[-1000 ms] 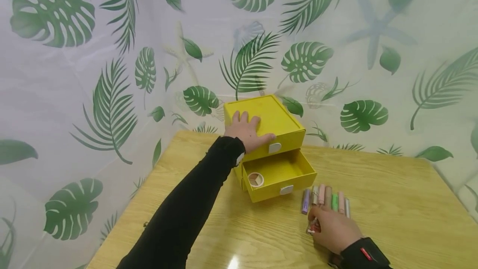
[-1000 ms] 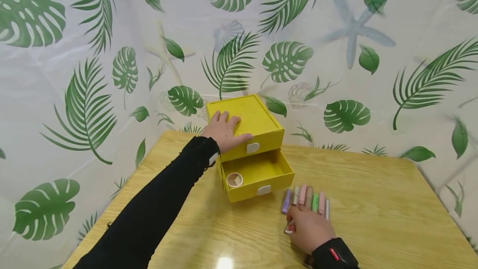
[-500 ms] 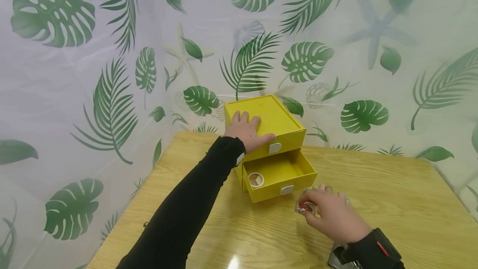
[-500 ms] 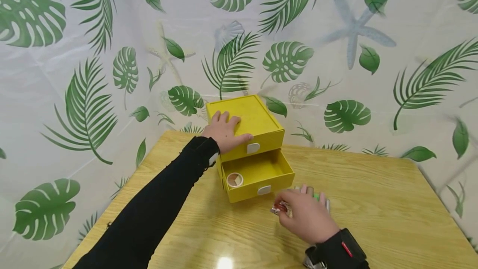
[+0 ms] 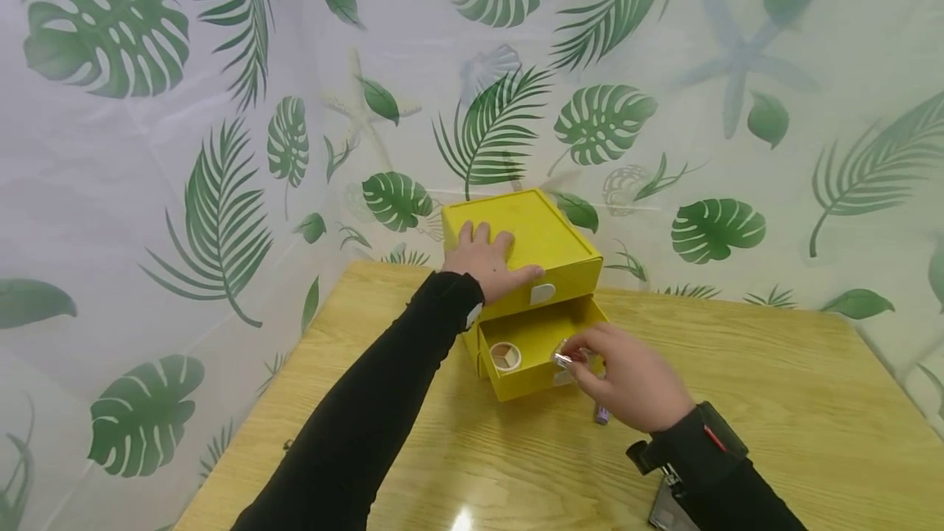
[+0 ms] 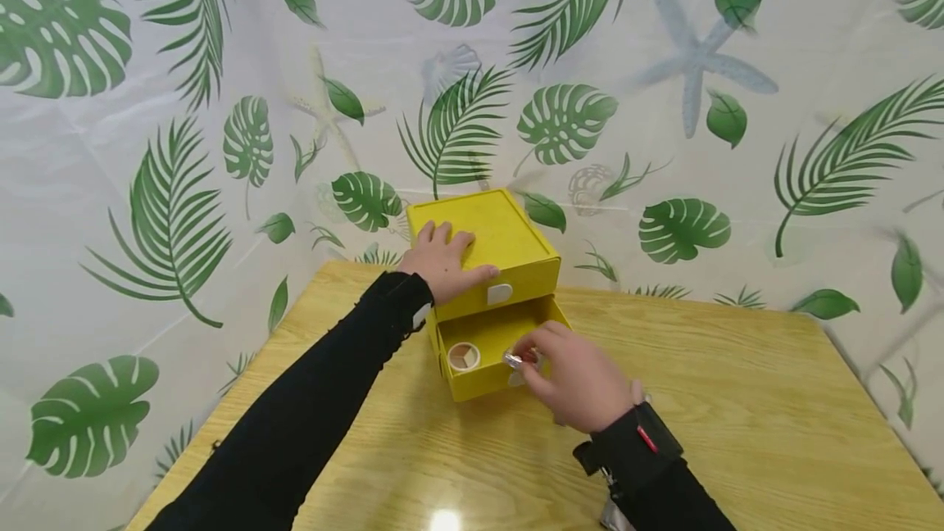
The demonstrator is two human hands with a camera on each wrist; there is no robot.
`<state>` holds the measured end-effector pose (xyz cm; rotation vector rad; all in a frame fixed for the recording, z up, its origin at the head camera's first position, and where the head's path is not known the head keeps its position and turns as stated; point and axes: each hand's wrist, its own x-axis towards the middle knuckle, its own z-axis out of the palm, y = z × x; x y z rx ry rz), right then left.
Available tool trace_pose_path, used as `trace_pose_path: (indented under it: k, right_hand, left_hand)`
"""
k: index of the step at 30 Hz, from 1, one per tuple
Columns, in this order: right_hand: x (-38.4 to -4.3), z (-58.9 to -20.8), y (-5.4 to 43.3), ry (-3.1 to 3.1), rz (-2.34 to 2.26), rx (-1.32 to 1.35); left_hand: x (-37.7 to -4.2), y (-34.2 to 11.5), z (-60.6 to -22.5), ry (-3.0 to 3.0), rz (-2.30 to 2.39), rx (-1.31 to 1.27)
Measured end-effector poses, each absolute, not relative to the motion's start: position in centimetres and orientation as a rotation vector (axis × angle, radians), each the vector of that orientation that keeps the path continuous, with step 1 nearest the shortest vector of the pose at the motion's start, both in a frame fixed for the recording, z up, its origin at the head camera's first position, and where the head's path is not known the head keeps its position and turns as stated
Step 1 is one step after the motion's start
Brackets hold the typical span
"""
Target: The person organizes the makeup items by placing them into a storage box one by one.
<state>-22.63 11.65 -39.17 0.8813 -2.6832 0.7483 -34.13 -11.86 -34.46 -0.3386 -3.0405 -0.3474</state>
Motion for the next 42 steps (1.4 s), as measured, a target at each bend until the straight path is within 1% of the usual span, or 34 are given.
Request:
trace_pose_path:
  k: [9, 16, 25, 32, 42]
  right_hand:
    - [-24.7, -39.3, 9.8, -2.739, 0.639, 0.834]
    - [-27.2, -39.2, 8.0, -2.883, 0.551, 0.804]
    - [-29.6, -39.4, 6.6, -3.074, 0.479, 0.763]
    - [-30.3, -39.3, 5.7, -3.147, 0.439, 0.675]
    - [-30.4, -39.4, 4.7, -3.092, 0.232, 0.752]
  left_hand:
    - [-34.2, -11.8, -34.6, -3.049, -0.337, -0.345]
    - [-33.6, -11.9, -34.2, -3.022, -0.337, -0.369]
    - [-34.3, -11.9, -34.8, -3.040, -0.333, -0.346]
    - [-34.4, -11.8, -34.7, -3.036, -0.332, -0.346]
    - [-34.1, -11.8, -34.5, -3.045, -0.340, -0.341]
